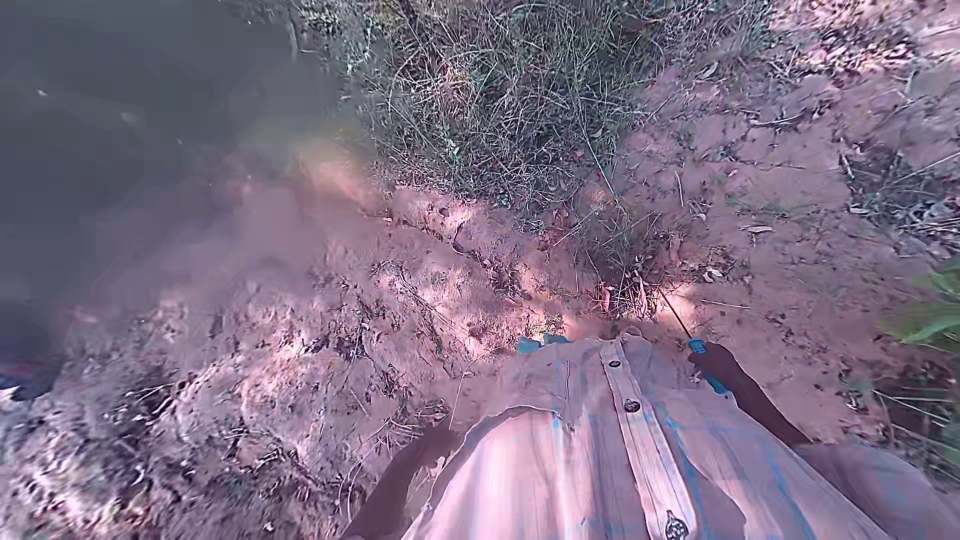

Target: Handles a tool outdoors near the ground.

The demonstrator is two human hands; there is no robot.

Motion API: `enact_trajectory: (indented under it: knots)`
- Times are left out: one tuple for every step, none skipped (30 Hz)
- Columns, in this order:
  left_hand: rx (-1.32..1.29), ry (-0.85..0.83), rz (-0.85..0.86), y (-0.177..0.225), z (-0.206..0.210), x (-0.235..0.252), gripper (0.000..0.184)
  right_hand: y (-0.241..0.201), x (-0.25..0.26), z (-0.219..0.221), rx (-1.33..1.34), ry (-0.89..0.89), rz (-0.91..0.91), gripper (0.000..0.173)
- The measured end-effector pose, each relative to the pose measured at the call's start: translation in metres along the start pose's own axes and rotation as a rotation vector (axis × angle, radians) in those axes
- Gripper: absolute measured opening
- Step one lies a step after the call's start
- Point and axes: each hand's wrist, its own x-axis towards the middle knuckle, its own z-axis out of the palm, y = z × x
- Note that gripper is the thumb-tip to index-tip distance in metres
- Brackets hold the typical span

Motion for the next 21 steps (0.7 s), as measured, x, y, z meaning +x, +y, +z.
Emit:
enact_trajectory:
  knots:
    - [0.071, 0.008, 0.038, 0.003, -0.005, -0.005, 0.039, -0.008, 0.013, -0.007, -0.048, -0.042, -0.017, 0.038]
    - [0.134, 0.038, 0.098, 0.007, -0.012, -0.007, 0.038, -0.017, 0.022, -0.010, -0.081, -0.065, -0.039, 0.041]
    - [0.147, 0.086, 0.153, 0.014, -0.020, -0.009, 0.038, -0.024, 0.028, -0.011, -0.097, -0.069, -0.060, 0.043]
    - [0.127, 0.148, 0.181, 0.031, -0.029, -0.014, 0.039, -0.032, 0.032, -0.011, -0.101, -0.065, -0.076, 0.046]
    - [0.082, 0.179, 0.179, 0.058, -0.039, -0.031, 0.041, -0.039, 0.034, -0.008, -0.085, -0.057, -0.083, 0.048]
    - [0.027, 0.185, 0.170, 0.088, -0.052, -0.050, 0.042, -0.045, 0.034, -0.002, -0.042, -0.054, -0.087, 0.048]
    - [0.010, 0.179, 0.163, 0.121, -0.067, -0.068, 0.041, -0.049, 0.036, 0.003, 0.014, -0.055, -0.084, 0.048]
    - [0.013, 0.184, 0.174, 0.148, -0.082, -0.075, 0.040, -0.052, 0.040, 0.008, 0.072, -0.056, -0.069, 0.046]
    - [0.035, 0.196, 0.201, 0.171, -0.097, -0.074, 0.039, -0.055, 0.043, 0.011, 0.114, -0.055, -0.028, 0.044]
    - [0.078, 0.204, 0.229, 0.192, -0.112, -0.069, 0.039, -0.057, 0.048, 0.014, 0.118, -0.048, 0.025, 0.043]
    - [0.131, 0.202, 0.256, 0.212, -0.128, -0.060, 0.039, -0.057, 0.055, 0.017, 0.104, -0.042, 0.075, 0.042]
    - [0.183, 0.196, 0.290, 0.230, -0.144, -0.048, 0.039, -0.057, 0.062, 0.023, 0.104, -0.045, 0.107, 0.041]
    - [0.220, 0.181, 0.315, 0.249, -0.160, -0.034, 0.039, -0.053, 0.069, 0.031, 0.134, -0.050, 0.123, 0.039]
    - [0.250, 0.163, 0.335, 0.268, -0.173, -0.018, 0.038, -0.046, 0.075, 0.042, 0.183, -0.052, 0.136, 0.038]
    - [0.268, 0.143, 0.350, 0.289, -0.184, 0.000, 0.038, -0.039, 0.080, 0.052, 0.233, -0.050, 0.161, 0.038]
    - [0.279, 0.126, 0.371, 0.309, -0.196, 0.021, 0.039, -0.035, 0.085, 0.063, 0.283, -0.033, 0.187, 0.040]
    - [0.280, 0.114, 0.402, 0.330, -0.207, 0.047, 0.039, -0.036, 0.093, 0.073, 0.334, -0.008, 0.222, 0.043]
    - [0.267, 0.110, 0.444, 0.347, -0.214, 0.078, 0.039, -0.039, 0.103, 0.082, 0.378, 0.025, 0.260, 0.045]
    - [0.238, 0.089, 0.468, 0.359, -0.215, 0.109, 0.039, -0.042, 0.110, 0.093, 0.416, 0.058, 0.311, 0.046]
    - [0.199, 0.064, 0.468, 0.366, -0.211, 0.138, 0.039, -0.044, 0.119, 0.106, 0.453, 0.092, 0.374, 0.047]
    - [0.155, 0.045, 0.452, 0.373, -0.206, 0.164, 0.039, -0.047, 0.133, 0.120, 0.496, 0.133, 0.437, 0.047]
